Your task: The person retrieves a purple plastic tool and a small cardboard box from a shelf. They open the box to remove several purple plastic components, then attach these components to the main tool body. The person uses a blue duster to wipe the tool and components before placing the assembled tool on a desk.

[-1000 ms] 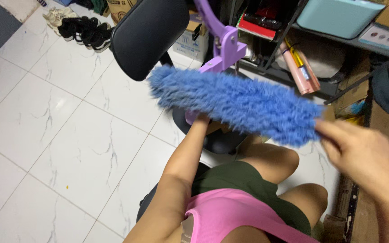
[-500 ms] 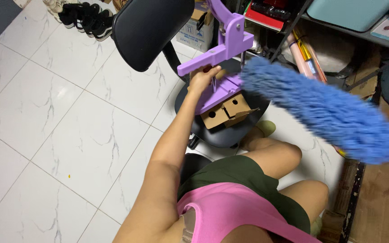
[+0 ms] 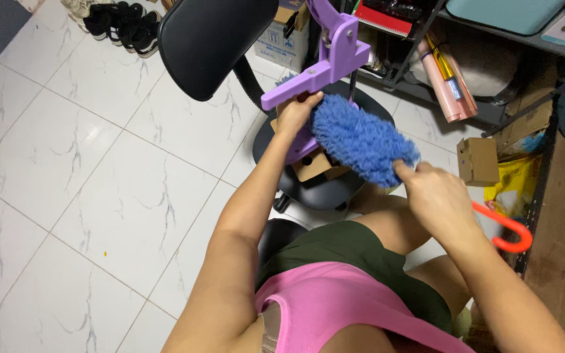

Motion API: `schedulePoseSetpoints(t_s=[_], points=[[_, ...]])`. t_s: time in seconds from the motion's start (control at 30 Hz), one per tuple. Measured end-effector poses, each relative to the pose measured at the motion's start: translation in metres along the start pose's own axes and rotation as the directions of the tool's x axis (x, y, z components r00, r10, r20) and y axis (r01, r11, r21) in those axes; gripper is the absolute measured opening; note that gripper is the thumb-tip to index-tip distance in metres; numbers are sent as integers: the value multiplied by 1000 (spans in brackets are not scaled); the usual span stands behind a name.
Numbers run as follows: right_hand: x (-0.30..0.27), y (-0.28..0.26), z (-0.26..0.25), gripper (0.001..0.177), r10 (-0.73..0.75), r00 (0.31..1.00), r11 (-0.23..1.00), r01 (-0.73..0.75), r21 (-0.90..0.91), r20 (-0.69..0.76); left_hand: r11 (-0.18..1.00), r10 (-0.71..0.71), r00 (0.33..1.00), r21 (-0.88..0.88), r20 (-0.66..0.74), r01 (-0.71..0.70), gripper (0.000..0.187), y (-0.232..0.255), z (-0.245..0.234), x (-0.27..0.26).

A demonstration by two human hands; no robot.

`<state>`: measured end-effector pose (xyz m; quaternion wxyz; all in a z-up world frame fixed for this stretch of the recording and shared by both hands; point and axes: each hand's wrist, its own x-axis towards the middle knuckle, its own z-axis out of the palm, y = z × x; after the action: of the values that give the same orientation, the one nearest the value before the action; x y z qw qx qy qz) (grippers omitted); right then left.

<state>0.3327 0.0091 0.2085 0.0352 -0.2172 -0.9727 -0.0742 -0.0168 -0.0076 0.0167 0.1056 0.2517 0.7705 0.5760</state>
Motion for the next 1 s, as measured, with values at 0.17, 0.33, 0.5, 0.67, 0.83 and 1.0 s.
schedulePoseSetpoints(t_s=[0.17, 0.33, 0.5, 0.67, 0.83, 1.0], points=[[-62, 34, -14, 48, 165, 959, 986, -162, -32, 230, 999, -53, 993, 20, 109, 51, 55, -23, -6, 13], [-113, 52, -27, 50, 303, 881, 940, -212, -268, 365, 994, -31, 984, -96, 176, 48, 54, -32, 0, 28], [-125, 68, -19, 51, 166, 960, 970, -117, -212, 228, 974, -159, 961, -124, 228, 191, 49, -26, -9, 17], [-141, 72, -10, 52, 141, 963, 982, -107, -153, 231, 982, -155, 962, -73, 226, 175, 40, -31, -13, 19], [-115, 48, -8, 56, 172, 944, 984, -152, -90, 281, 973, -6, 977, -224, 214, 55, 40, -52, -6, 33], [-30, 25, 40, 46, 82, 976, 989, -104, 104, 202, 997, -25, 990, 78, 137, 14, 51, -39, -10, 22]])
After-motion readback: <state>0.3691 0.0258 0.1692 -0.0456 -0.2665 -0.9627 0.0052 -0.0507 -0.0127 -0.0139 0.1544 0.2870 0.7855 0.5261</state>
